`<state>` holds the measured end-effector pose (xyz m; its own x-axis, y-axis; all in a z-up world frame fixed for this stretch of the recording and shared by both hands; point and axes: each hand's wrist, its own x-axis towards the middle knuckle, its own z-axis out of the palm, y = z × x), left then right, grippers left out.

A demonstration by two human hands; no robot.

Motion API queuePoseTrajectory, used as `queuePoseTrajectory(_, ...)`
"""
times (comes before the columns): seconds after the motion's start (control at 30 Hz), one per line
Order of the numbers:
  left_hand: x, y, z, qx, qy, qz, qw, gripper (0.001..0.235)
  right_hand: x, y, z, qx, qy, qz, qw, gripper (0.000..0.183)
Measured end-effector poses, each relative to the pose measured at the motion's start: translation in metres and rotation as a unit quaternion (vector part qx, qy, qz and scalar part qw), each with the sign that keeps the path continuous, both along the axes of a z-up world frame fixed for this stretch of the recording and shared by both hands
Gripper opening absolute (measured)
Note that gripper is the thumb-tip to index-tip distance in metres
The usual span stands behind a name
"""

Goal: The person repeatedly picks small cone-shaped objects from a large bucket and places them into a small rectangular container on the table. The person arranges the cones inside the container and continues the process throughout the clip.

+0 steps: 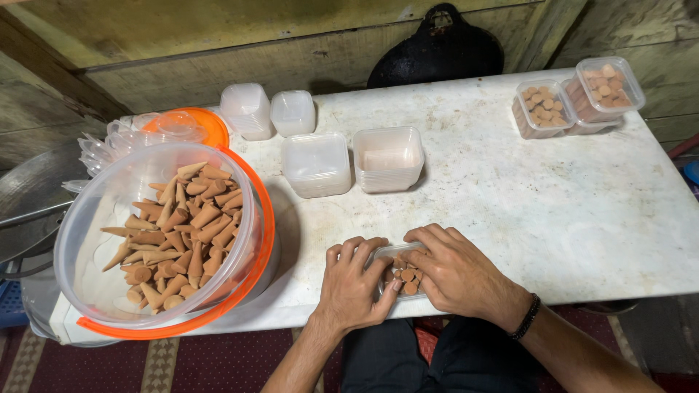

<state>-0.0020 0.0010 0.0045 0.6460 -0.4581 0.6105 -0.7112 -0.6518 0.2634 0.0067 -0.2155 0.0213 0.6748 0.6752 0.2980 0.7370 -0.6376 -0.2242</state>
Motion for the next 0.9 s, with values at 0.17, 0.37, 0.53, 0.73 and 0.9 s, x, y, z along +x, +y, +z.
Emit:
queuePoseTrajectory(0.17, -0.0001, 0.0003, 0.0005, 0.002, -0.002, -0.002, 1.0, 0.027, 0.0008, 0.0006, -0.001, 0.004, 0.0, 0.007, 1.0, 0.037)
queuePoseTrajectory(0.37, 0.0009, -0.001, -0.0012, 0.014, 0.008, -0.009, 1.0, 0.029, 0.0008, -0.0001, -0.0015, 0.005, 0.007, 0.002, 1.0, 0.036)
queuePoseTrajectory(0.53, 0.0005, -0.0022, -0.0013, 0.01, 0.009, -0.011, 1.0, 0.029, -0.0004, -0.0029, -0.0016, -0.004, 0.014, -0.002, 1.0, 0.042)
queuePoseTrajectory(0.73, -0.0009, -0.0019, 0.0009, 0.009, 0.006, -0.001, 1.0, 0.027, -0.0012, -0.0047, -0.0005, 0.001, 0.013, -0.003, 1.0, 0.042)
queuePoseTrajectory(0.9, -0.0018, -0.0023, 0.0027, 0.01, 0.003, 0.003, 1.0, 0.028, -0.0023, -0.0028, 0.0017, 0.005, 0.013, -0.002, 1.0, 0.043)
